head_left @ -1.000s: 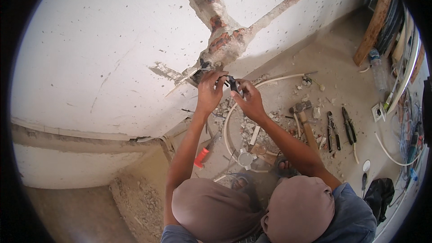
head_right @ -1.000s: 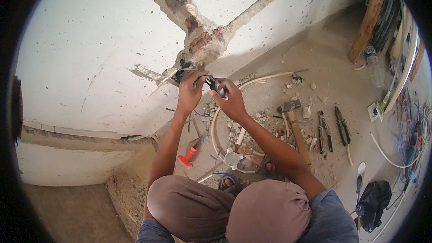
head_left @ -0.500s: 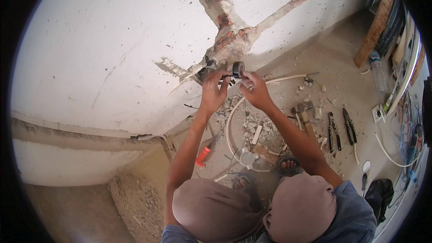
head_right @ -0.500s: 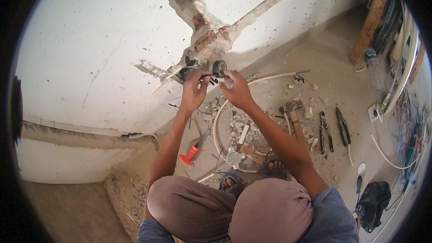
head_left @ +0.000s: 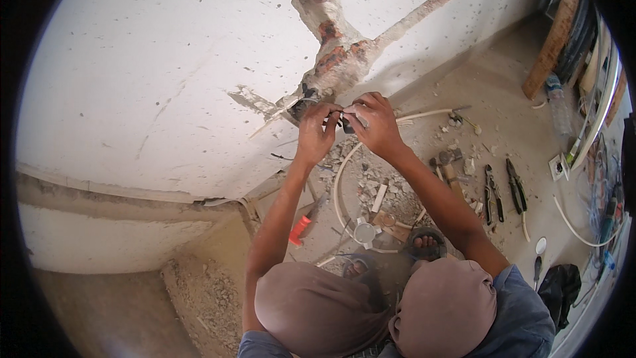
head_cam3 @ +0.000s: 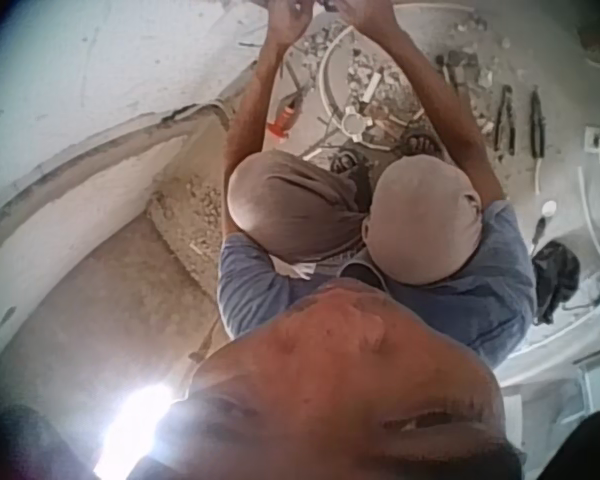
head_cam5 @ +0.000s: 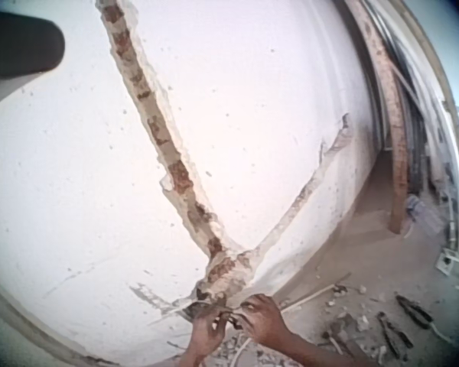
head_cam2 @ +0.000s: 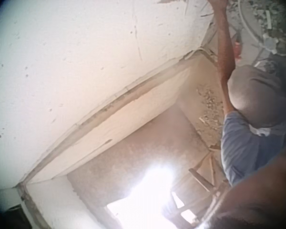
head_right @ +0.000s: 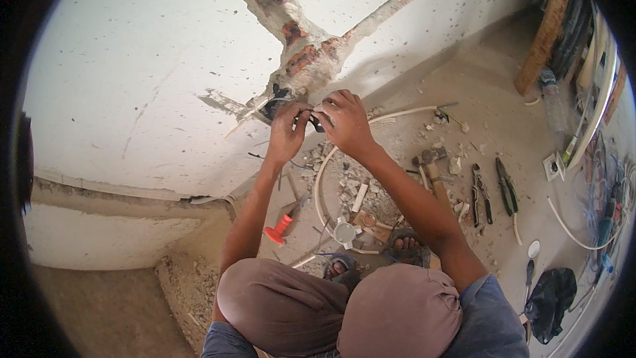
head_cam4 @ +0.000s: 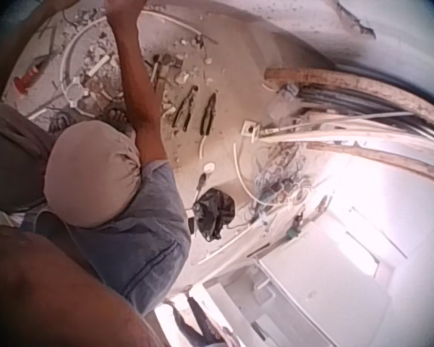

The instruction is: The person strips wire insulation using pliers, wraps tape around the wires, and prepares the wiring within a recessed wall cavity.

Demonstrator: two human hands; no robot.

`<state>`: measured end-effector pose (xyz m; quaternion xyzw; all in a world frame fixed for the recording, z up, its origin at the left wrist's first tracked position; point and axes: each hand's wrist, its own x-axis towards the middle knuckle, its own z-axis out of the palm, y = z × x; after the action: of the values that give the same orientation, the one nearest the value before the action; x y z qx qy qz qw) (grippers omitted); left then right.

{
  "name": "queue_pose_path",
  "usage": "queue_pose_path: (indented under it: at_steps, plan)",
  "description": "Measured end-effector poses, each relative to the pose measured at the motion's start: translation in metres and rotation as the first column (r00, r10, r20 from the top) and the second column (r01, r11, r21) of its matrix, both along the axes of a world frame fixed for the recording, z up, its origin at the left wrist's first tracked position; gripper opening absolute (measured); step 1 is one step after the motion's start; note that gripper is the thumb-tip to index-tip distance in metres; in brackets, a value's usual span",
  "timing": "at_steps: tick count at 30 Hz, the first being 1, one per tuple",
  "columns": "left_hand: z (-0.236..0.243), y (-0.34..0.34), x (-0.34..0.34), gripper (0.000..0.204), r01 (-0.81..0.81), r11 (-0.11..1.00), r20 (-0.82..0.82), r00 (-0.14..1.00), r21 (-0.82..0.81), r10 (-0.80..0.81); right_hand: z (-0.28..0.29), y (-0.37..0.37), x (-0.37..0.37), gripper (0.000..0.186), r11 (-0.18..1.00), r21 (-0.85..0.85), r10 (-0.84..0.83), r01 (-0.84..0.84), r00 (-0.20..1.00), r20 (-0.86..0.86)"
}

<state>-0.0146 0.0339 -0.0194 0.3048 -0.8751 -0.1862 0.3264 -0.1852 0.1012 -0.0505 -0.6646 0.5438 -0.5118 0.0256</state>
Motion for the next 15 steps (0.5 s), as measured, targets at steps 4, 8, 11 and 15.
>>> queue_pose_path:
  at_steps: [4, 8, 11, 15]
  plan:
    - [-0.004, -0.002, -0.005, 0.012, 0.018, 1.0, -0.016, 1.0, 0.009, -0.018, -0.013, -0.008, -0.001, 0.009, 1.0, -0.01, 0.026, -0.026, 0.999, 0.038]
    - [-0.001, 0.0, 0.001, 0.012, -0.01, 1.0, 0.008, 1.0, 0.008, 0.01, -0.017, -0.006, 0.005, 0.013, 0.998, -0.04, 0.058, -0.053, 0.99, 0.129]
    - [0.0, 0.003, -0.003, 0.012, -0.031, 0.997, -0.039, 0.999, 0.076, 0.034, -0.023, -0.004, 0.005, 0.024, 0.988, -0.109, 0.138, -0.11, 0.944, 0.299]
    - [-0.005, -0.001, -0.002, 0.011, -0.04, 0.999, -0.045, 0.998, -0.021, 0.039, -0.036, -0.009, 0.006, 0.034, 0.961, -0.007, 0.243, -0.276, 0.837, 0.49]
